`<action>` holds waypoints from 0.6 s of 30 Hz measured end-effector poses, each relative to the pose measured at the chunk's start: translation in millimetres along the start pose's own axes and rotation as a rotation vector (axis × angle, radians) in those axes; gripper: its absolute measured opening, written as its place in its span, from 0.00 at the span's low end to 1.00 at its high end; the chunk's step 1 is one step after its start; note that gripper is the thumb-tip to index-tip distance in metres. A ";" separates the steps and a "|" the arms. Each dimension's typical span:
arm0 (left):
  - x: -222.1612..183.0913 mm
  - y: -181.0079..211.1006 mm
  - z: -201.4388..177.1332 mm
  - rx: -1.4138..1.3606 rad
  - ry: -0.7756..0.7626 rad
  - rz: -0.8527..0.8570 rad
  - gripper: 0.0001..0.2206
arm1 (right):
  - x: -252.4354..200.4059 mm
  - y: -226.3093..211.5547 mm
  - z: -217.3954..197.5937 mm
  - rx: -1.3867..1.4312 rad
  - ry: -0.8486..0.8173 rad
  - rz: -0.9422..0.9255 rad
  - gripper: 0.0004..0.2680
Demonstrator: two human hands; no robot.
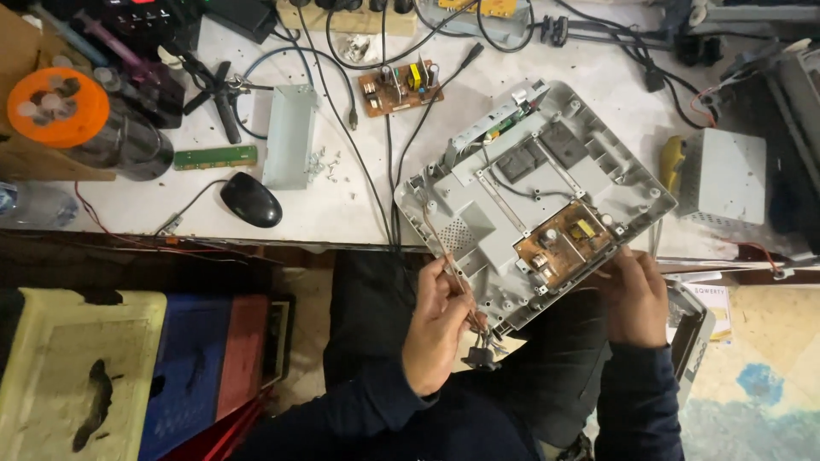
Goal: A person disassembles an electronic device by removing screws with a screwdriver and extracting internal components.
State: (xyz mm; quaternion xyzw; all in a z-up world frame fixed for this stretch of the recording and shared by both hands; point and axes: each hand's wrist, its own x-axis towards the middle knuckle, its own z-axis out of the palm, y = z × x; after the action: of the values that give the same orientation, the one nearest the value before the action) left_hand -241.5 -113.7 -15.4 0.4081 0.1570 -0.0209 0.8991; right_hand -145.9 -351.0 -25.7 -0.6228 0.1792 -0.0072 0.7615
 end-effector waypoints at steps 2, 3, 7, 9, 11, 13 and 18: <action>-1.4 2.5 1.5 -0.022 0.024 -0.013 0.23 | -5.6 -13.1 9.7 -0.093 0.040 0.024 0.06; -2.6 3.7 2.1 -0.041 0.050 -0.026 0.24 | -8.8 -19.4 14.6 -0.183 0.079 0.051 0.07; -4.0 3.4 -7.8 -0.044 0.049 -0.009 0.26 | -46.8 -70.6 55.1 -0.382 0.171 0.073 0.15; -7.2 10.8 -7.4 0.009 0.121 -0.027 0.22 | -59.9 -82.3 67.1 -0.356 0.247 0.162 0.18; -5.0 3.1 -18.2 0.016 0.134 -0.028 0.20 | -71.2 -75.3 67.9 -0.417 0.174 0.190 0.21; -1.7 -0.3 -24.6 0.022 0.156 -0.028 0.18 | -83.1 -75.4 77.2 -0.482 0.094 0.221 0.24; 13.3 -5.5 -38.4 0.267 0.139 -0.130 0.13 | -97.6 -69.2 96.3 -0.544 0.009 0.298 0.27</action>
State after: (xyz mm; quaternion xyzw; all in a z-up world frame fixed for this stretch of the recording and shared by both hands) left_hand -240.0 -87.7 -47.1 0.5135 0.2406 -0.0714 0.8206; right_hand -195.4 -252.5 81.3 -0.7706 0.2673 0.1499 0.5587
